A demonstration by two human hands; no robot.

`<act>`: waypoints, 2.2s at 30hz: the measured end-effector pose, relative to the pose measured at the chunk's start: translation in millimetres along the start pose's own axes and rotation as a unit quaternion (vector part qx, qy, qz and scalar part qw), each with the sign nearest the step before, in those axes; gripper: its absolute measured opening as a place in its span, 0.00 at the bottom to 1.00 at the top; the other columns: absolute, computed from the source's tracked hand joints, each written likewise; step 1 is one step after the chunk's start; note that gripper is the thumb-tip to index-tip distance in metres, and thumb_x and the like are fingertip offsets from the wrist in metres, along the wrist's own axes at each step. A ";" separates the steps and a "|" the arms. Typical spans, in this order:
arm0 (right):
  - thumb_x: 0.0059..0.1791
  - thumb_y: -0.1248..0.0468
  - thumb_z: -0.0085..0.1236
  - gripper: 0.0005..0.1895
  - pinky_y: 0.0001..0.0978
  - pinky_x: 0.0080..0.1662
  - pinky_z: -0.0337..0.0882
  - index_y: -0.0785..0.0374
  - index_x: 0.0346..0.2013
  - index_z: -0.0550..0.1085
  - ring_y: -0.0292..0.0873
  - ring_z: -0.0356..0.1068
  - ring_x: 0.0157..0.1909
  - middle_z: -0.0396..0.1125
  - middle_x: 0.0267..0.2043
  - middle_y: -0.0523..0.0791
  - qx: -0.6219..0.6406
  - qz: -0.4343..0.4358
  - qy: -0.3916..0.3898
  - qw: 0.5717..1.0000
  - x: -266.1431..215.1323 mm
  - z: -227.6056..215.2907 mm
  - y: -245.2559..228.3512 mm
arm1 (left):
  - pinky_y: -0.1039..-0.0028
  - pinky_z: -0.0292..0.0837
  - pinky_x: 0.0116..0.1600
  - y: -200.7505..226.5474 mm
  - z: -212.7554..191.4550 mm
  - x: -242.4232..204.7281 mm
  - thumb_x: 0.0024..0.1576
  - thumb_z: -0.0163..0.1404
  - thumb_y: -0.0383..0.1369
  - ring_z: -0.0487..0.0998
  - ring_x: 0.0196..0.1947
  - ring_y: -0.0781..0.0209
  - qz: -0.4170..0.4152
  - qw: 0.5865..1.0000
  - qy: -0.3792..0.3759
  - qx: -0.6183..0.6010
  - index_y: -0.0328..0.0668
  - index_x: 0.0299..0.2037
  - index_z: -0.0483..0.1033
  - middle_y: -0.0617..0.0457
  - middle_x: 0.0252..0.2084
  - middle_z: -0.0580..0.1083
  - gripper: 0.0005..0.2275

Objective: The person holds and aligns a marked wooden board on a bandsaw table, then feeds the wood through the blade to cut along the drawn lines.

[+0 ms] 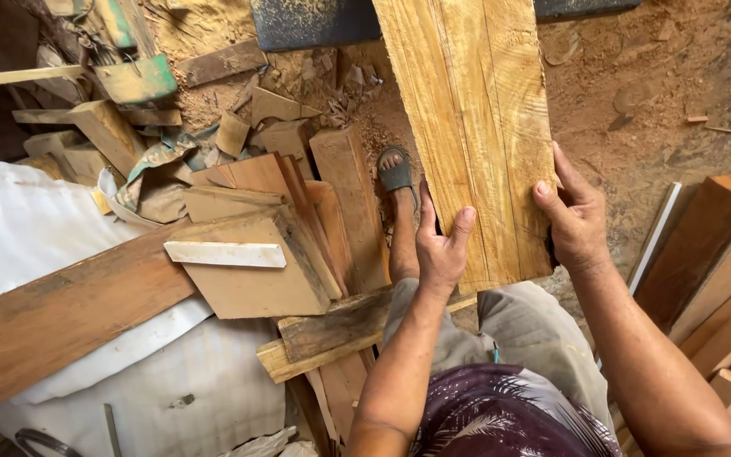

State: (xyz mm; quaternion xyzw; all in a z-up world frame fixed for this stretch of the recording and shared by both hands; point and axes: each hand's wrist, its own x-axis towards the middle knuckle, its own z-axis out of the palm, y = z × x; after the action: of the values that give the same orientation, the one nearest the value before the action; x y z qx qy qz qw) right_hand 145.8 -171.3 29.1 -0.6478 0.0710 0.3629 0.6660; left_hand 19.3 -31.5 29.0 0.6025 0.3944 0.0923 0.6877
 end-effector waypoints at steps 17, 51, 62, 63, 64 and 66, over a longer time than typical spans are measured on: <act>0.57 0.65 0.57 0.32 0.35 0.72 0.61 0.67 0.75 0.59 0.41 0.63 0.72 0.62 0.73 0.51 0.036 -0.026 0.009 0.999 -3.9 20.8 12.2 | 0.70 0.66 0.71 15.1 -24.3 11.9 0.66 0.54 0.41 0.70 0.67 0.54 0.005 1.000 -0.011 0.025 0.26 0.77 0.47 0.37 0.71 0.66 0.38; 0.57 0.65 0.54 0.32 0.32 0.68 0.65 0.67 0.75 0.58 0.40 0.65 0.68 0.62 0.72 0.51 0.034 -0.063 0.052 0.996 -15.2 84.1 40.3 | 0.69 0.73 0.65 12.9 -90.0 37.7 0.64 0.54 0.43 0.77 0.61 0.56 -0.008 0.995 -0.063 0.077 0.33 0.77 0.47 0.40 0.64 0.73 0.37; 0.58 0.66 0.53 0.31 0.31 0.69 0.63 0.68 0.75 0.57 0.39 0.63 0.69 0.62 0.73 0.51 0.045 -0.083 0.062 0.994 -1.8 97.6 45.2 | 0.68 0.74 0.63 17.0 -100.4 58.3 0.63 0.54 0.43 0.78 0.60 0.54 -0.007 0.993 -0.075 0.096 0.35 0.77 0.48 0.39 0.63 0.74 0.37; 0.58 0.65 0.53 0.32 0.32 0.69 0.63 0.68 0.75 0.57 0.40 0.63 0.70 0.61 0.73 0.51 0.046 -0.086 0.060 0.993 0.7 98.0 44.9 | 0.68 0.74 0.64 17.1 -99.9 60.7 0.63 0.54 0.43 0.77 0.60 0.54 0.002 0.992 -0.074 0.099 0.35 0.77 0.48 0.39 0.64 0.74 0.37; 0.58 0.65 0.53 0.32 0.32 0.70 0.62 0.68 0.75 0.57 0.40 0.63 0.70 0.61 0.73 0.51 0.048 -0.082 0.061 0.994 -1.8 98.7 45.9 | 0.67 0.73 0.65 16.9 -101.0 58.5 0.64 0.54 0.44 0.77 0.61 0.53 0.006 0.992 -0.075 0.102 0.35 0.78 0.48 0.39 0.64 0.74 0.37; 0.58 0.65 0.53 0.32 0.33 0.70 0.62 0.68 0.76 0.56 0.41 0.61 0.71 0.59 0.75 0.51 0.052 -0.082 0.061 0.993 -2.3 101.4 44.8 | 0.66 0.73 0.65 16.9 -102.9 58.7 0.63 0.54 0.44 0.77 0.61 0.53 -0.002 0.992 -0.078 0.097 0.36 0.78 0.48 0.39 0.64 0.74 0.37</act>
State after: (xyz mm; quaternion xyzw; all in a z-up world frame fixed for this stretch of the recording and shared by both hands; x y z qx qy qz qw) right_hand 80.2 -84.1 9.4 -0.6367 0.0765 0.2626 0.7209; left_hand -2.7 85.9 22.8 0.6707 0.3484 0.0051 0.6549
